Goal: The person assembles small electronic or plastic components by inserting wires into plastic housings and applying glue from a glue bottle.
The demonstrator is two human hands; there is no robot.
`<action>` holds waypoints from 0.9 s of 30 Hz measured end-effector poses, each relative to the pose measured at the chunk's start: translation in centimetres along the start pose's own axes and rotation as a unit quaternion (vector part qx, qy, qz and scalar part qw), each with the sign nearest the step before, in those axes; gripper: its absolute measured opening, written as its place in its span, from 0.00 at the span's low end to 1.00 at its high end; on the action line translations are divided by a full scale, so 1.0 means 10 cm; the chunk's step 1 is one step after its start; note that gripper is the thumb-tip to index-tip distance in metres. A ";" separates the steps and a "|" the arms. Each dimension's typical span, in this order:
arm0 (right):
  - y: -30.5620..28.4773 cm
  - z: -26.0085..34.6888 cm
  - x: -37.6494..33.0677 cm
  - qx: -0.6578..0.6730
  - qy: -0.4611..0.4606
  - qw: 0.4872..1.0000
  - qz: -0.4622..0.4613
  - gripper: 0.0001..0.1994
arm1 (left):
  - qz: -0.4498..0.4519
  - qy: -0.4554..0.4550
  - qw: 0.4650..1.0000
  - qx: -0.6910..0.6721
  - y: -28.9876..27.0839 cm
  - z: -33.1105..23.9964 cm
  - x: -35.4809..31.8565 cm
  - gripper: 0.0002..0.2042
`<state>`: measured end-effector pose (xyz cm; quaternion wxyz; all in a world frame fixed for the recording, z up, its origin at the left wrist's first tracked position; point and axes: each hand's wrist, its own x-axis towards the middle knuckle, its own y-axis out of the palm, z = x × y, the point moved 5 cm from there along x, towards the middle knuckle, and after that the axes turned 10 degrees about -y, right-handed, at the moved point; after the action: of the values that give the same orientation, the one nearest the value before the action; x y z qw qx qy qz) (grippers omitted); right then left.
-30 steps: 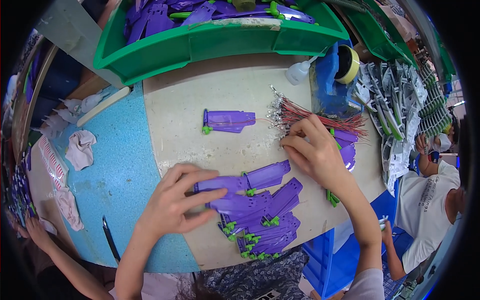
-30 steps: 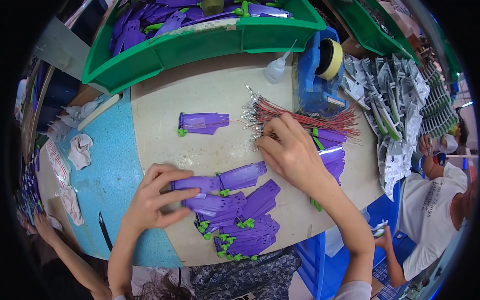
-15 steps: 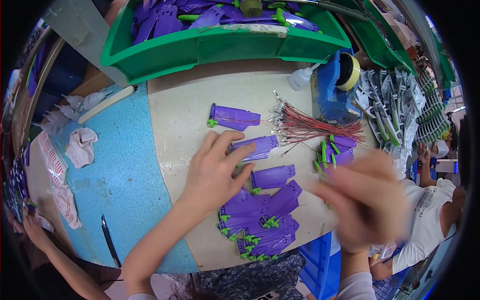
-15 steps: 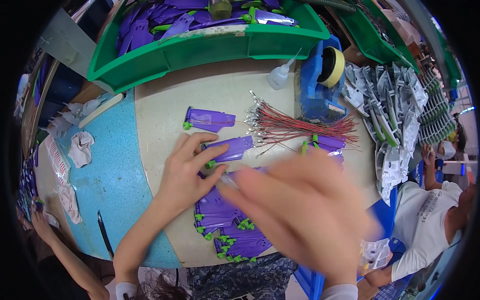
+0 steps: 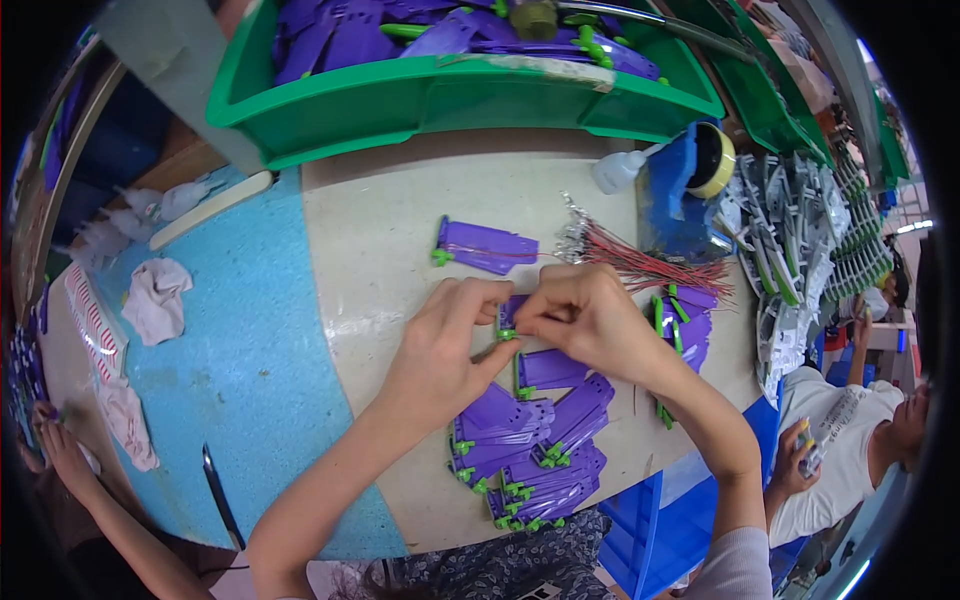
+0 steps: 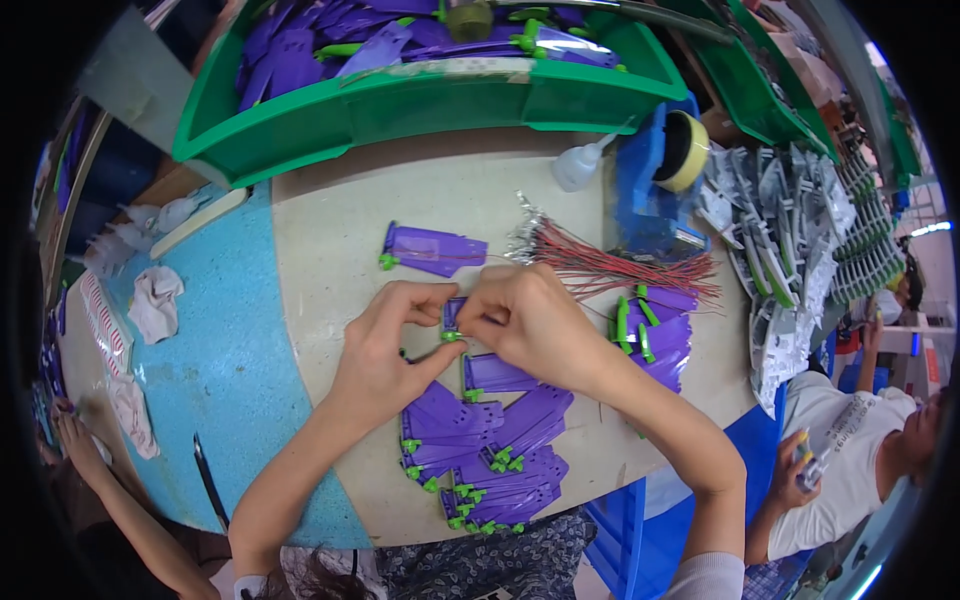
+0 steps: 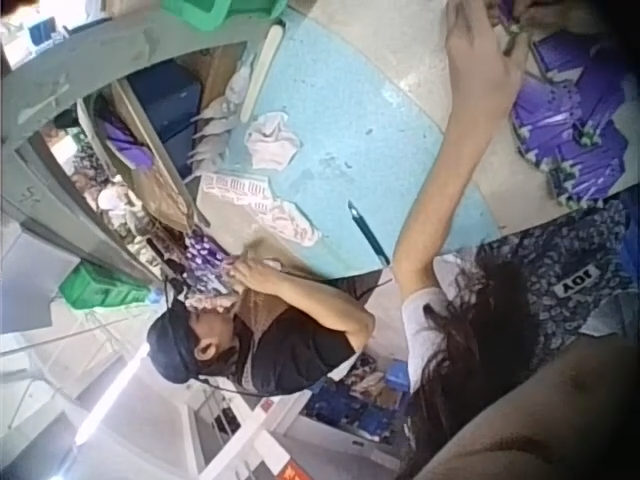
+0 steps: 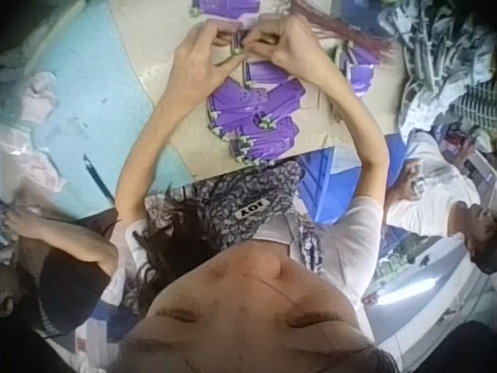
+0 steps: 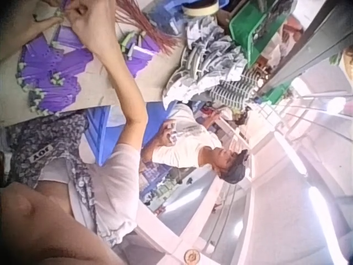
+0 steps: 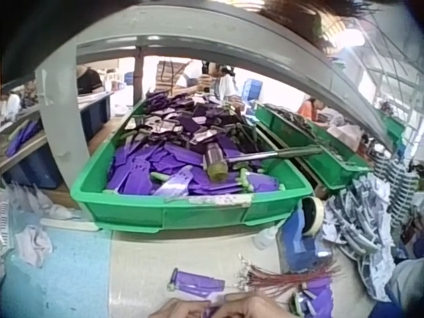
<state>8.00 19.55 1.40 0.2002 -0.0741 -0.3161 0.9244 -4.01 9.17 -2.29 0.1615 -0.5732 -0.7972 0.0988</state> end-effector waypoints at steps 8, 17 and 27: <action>0.26 -0.19 0.21 -0.015 -0.163 0.983 -0.085 0.03 | -0.025 -0.019 0.998 0.061 -0.13 0.07 0.02 0.19; 0.29 -0.10 -0.10 -0.011 -0.162 0.980 -0.115 0.03 | -0.018 -0.001 0.996 0.083 -0.04 -0.07 -0.01 0.15; 0.13 -0.17 -0.12 0.078 -0.078 0.984 -0.140 0.05 | 0.006 0.046 0.995 0.086 -0.03 -0.15 0.06 0.14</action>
<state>9.09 19.06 -0.73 0.3075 0.0588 -0.2650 0.9120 -3.93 9.58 -0.75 0.2466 -0.5657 -0.7741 0.1414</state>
